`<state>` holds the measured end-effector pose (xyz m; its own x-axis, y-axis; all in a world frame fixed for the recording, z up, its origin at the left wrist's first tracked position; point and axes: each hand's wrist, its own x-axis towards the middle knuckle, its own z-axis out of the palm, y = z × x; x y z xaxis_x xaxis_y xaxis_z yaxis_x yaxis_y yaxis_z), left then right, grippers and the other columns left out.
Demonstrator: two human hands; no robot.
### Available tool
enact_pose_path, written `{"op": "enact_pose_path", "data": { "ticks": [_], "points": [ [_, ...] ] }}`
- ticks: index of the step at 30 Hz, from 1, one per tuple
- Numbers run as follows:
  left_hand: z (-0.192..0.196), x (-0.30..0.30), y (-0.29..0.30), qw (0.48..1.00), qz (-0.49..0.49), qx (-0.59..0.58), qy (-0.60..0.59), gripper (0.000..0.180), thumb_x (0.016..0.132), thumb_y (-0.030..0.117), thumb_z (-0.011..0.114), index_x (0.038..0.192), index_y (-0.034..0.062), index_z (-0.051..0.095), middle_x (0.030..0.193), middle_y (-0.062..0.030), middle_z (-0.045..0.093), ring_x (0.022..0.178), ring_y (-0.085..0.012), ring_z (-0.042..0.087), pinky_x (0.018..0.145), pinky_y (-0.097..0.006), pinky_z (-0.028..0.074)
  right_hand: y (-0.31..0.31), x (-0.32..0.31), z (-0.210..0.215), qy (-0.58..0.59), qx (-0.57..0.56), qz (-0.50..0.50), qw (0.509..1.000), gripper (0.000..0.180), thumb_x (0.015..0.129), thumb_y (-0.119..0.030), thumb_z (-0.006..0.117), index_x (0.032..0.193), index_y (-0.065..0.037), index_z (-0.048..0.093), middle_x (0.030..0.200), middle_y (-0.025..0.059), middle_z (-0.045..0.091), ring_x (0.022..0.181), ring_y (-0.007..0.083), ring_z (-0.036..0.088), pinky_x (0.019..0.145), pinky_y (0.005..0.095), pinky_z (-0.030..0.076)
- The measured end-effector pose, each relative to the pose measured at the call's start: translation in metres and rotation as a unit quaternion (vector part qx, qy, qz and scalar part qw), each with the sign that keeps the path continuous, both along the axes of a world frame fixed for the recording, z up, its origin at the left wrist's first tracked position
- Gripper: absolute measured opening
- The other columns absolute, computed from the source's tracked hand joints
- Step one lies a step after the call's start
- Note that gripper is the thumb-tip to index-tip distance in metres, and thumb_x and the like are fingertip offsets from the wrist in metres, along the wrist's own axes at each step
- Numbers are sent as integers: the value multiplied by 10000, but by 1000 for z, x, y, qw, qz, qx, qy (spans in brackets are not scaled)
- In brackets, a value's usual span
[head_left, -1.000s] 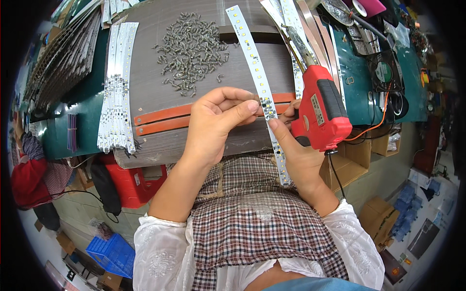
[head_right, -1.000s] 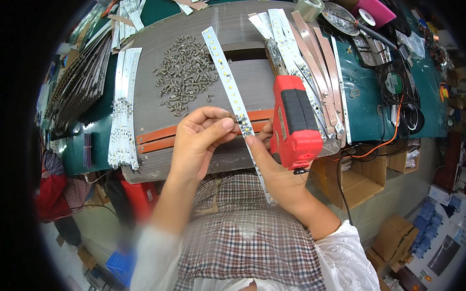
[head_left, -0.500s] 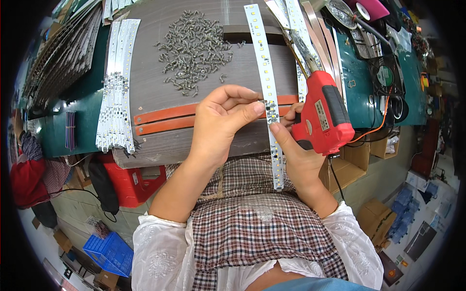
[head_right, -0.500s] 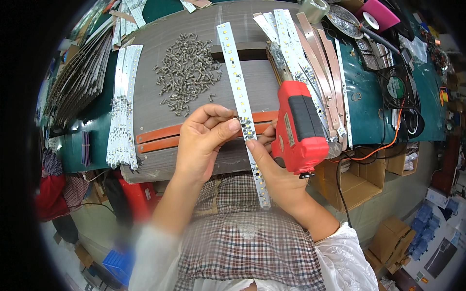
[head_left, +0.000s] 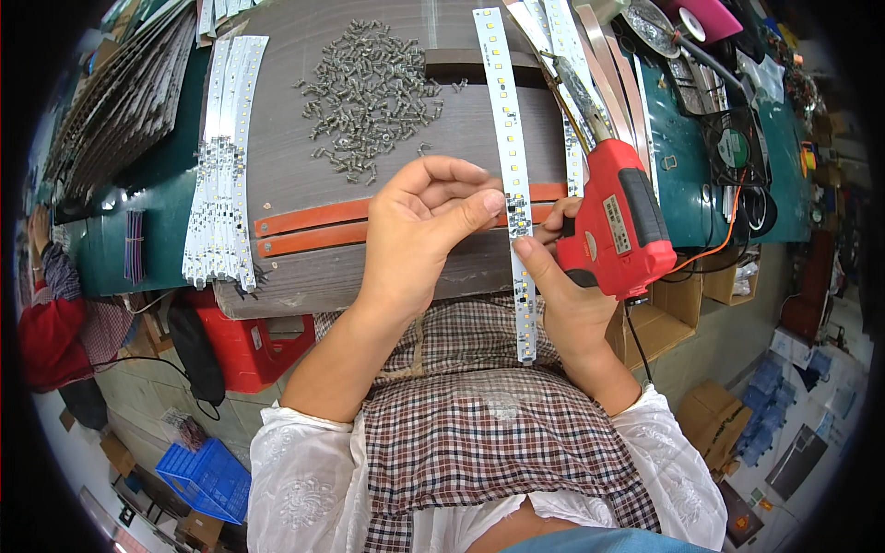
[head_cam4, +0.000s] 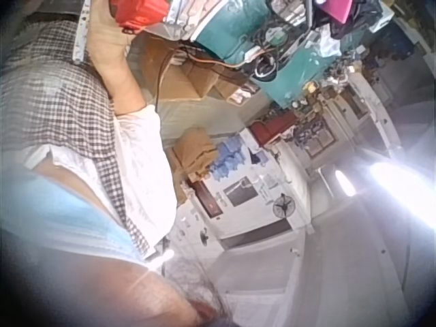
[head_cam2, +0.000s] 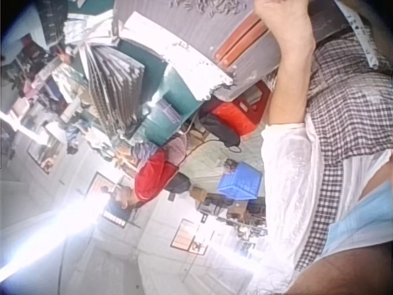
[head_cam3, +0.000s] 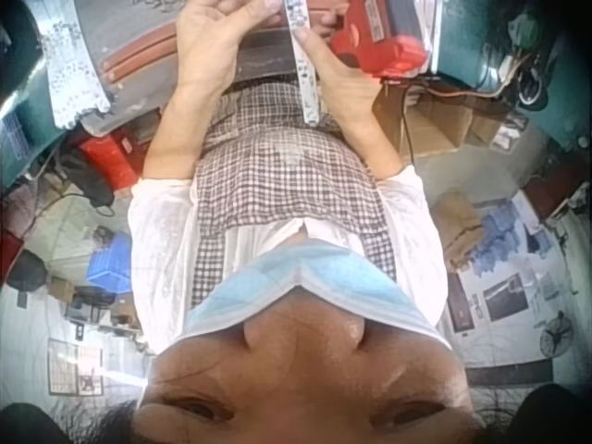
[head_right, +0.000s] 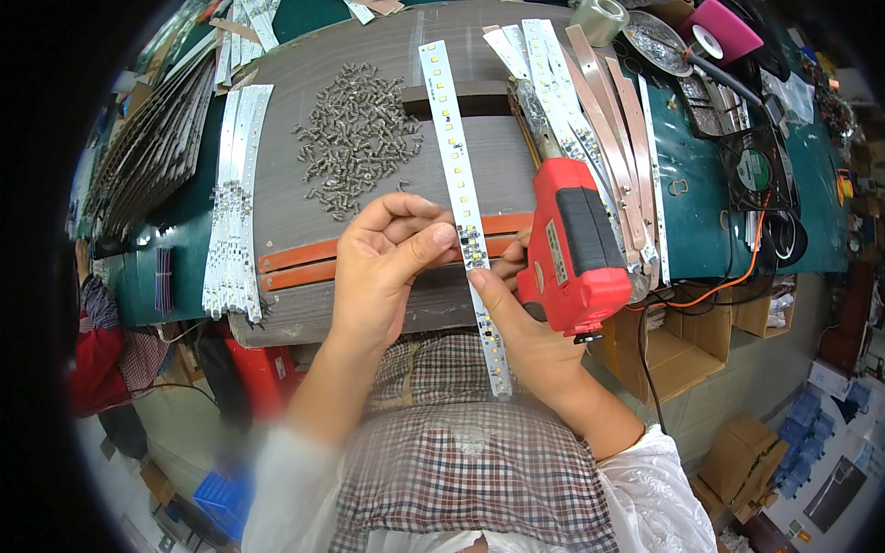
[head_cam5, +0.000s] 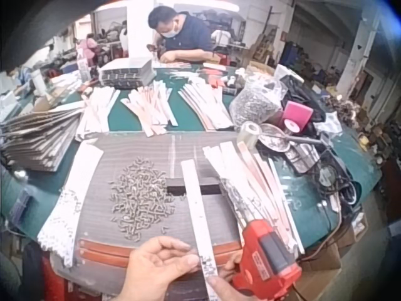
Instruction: The person solders electronic components onto LED light strips using a soldering iron, placing components onto the strips by hand and setting completed strips aside.
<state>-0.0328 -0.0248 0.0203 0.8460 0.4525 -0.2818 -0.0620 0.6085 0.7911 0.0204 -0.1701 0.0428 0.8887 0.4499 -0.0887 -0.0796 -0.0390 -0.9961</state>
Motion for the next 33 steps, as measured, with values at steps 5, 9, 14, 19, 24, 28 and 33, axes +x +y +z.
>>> {"op": "enact_pose_path", "data": {
  "ticks": [5,9,14,19,24,28,33],
  "points": [
    [-1,0,0,1000,1,-5,2,227,850,-10,713,1033,-3,579,962,-139,696,876,-186,697,801,-310,597,-1,0,0,9,-5,3,1000,443,800,48,742,1150,-25,480,1014,42,524,850,103,572,748,244,498],
    [0,0,1,1000,-3,-27,6,226,842,5,735,1017,-16,595,971,-142,703,873,-147,686,796,-270,569,-1,2,0,6,-4,11,1000,437,801,49,741,1140,-27,476,1007,41,518,833,99,571,732,236,498],
    [1,1,2,1000,-2,7,13,224,836,-19,723,1011,-8,584,962,-136,691,891,-176,690,820,-309,589,0,2,0,-17,-16,22,999,396,816,43,729,1111,-31,475,985,41,511,820,92,567,719,231,494],
    [4,4,1,998,5,61,33,215,832,-36,714,1005,-14,589,950,-117,686,885,-154,682,823,-278,570,-3,1,-2,-84,-82,59,991,349,844,32,705,1078,-42,457,949,34,504,815,85,561,707,230,483],
    [6,9,8,997,-28,55,47,197,845,-18,698,1009,-8,590,928,-95,679,853,-133,672,787,-263,566,-2,-3,-15,-91,-49,11,995,337,861,26,690,1076,-48,443,926,27,495,809,82,558,719,231,478],
    [5,16,16,993,-80,50,68,171,854,-5,671,1002,-2,585,907,-86,674,809,-121,665,736,-249,563,0,3,-27,-128,-42,22,991,403,836,67,695,1135,-18,438,926,46,539,779,88,589,680,225,499],
    [1,32,28,988,-81,105,74,155,844,-9,669,975,-7,585,896,-83,672,779,-113,660,714,-235,560,4,7,-26,-123,-11,-23,992,434,827,95,688,1168,16,432,926,78,585,741,108,622,645,235,517]
  ]
}}
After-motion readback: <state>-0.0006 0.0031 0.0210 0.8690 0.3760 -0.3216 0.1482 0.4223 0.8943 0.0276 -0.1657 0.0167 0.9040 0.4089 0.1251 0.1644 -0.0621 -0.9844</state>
